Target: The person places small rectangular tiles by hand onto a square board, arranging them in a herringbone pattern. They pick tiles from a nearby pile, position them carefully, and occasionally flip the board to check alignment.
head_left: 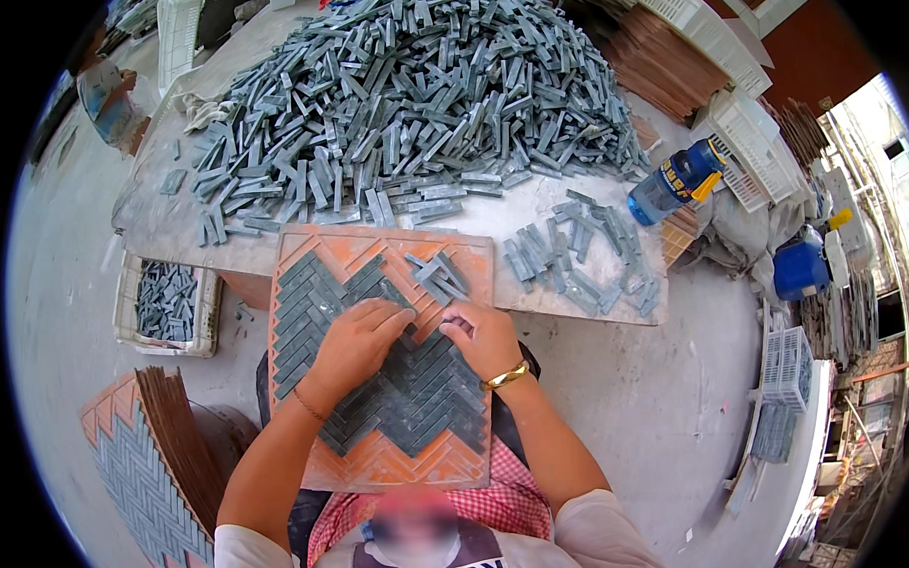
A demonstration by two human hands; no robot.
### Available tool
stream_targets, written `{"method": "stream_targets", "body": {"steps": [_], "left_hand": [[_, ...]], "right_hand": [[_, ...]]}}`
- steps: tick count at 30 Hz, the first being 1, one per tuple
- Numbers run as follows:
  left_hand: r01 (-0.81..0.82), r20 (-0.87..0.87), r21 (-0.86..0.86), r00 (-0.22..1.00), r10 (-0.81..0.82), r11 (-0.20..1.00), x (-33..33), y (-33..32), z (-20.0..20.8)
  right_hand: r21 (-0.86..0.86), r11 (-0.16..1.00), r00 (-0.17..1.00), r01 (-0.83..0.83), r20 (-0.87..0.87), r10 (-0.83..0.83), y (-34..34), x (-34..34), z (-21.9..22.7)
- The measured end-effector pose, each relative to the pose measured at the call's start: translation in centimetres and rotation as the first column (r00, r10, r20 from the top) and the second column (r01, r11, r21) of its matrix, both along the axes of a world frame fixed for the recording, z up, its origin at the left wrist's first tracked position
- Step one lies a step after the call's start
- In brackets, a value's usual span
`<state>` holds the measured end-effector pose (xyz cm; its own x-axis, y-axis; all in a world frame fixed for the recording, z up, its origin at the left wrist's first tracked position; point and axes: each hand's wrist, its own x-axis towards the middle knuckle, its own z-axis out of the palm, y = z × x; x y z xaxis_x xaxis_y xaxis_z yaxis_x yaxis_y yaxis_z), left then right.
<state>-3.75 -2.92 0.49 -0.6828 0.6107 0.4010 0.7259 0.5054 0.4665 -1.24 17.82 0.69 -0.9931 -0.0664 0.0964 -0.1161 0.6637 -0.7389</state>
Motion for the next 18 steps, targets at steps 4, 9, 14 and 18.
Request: {"method": "stream_targets", "body": {"steps": [4, 9, 14, 18], "left_hand": [[-0.107, -0.006, -0.119, 0.994, 0.107, 0.987, 2.9, 0.3, 0.8], [-0.084, 0.067, -0.184, 0.993, 0.098, 0.979, 6.7, 1.3, 0.3], [-0.097, 0.057, -0.215, 0.992, 0.112, 0.972, 7.4, 1.9, -0.8], [-0.101, 0.062, -0.204, 0.991, 0.116, 0.974, 7.5, 2.1, -1.0]], "right_hand": [[0.235, 0.971, 0.971, 0.05, -0.24, 0.008, -0.9, 1.0, -0.3], [0.233, 0.969, 0.987, 0.086, -0.15, -0.051, -1.4, 1.6, -0.1], [0.185, 0.973, 0.973, 0.135, -0.208, -0.096, -0.2, -0.4, -0.9], [0.345, 0.924, 0.938, 0.163, -0.344, -0.037, -1.6, -1.5, -0.7]]}}
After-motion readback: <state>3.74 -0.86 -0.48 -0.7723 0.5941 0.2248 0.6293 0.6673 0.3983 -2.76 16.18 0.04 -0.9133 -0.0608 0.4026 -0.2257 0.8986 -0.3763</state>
